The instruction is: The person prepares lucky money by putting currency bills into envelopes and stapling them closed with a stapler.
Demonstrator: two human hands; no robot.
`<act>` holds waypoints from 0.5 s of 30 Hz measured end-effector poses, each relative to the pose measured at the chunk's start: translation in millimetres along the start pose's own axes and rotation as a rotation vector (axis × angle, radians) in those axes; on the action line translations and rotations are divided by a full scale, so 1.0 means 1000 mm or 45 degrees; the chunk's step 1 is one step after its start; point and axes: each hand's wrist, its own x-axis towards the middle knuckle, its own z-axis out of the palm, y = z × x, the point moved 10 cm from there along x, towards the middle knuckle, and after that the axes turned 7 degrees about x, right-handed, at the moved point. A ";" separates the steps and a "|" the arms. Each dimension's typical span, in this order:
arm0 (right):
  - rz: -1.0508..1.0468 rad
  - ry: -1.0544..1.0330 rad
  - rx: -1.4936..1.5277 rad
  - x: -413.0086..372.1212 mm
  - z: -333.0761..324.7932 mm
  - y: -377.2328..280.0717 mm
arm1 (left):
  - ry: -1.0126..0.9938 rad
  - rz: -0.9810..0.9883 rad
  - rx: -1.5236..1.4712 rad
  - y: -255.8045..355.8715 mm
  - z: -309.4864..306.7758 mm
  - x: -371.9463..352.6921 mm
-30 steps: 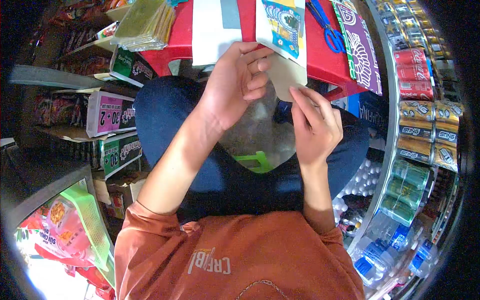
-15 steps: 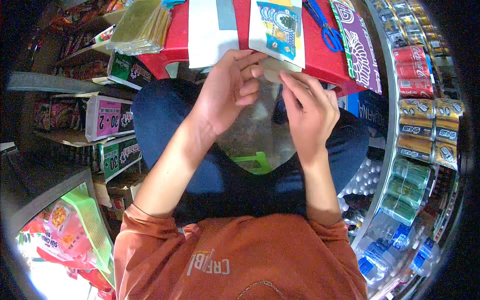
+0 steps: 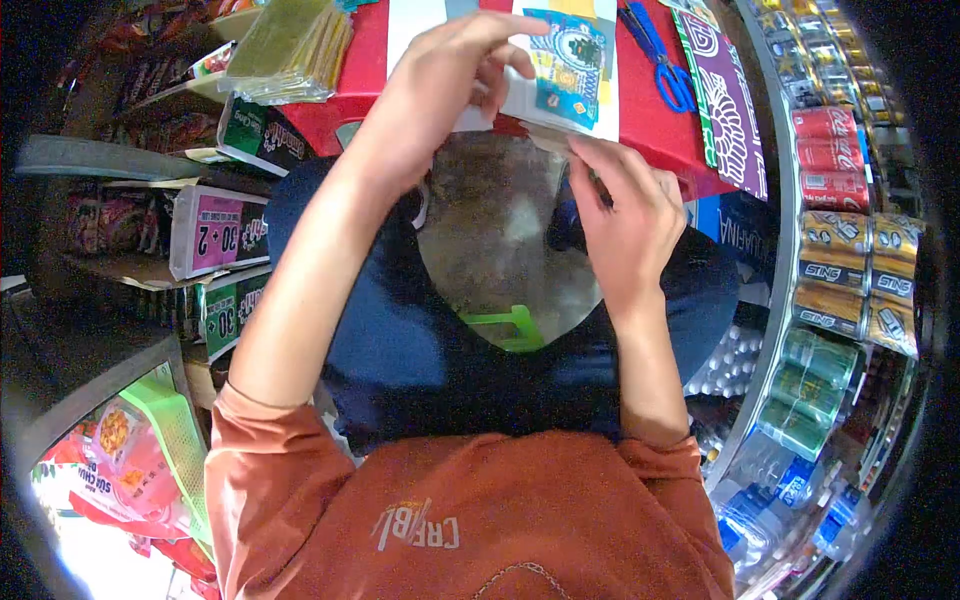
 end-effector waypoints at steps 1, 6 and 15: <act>0.012 -0.005 -0.008 0.002 0.000 -0.001 | 0.024 0.069 0.171 -0.004 -0.004 0.017; -0.007 -0.028 -0.003 0.009 0.000 -0.002 | 0.089 0.418 0.973 -0.017 0.003 0.042; 0.004 -0.076 -0.296 -0.001 0.010 -0.005 | 0.091 0.439 1.529 -0.027 0.020 0.027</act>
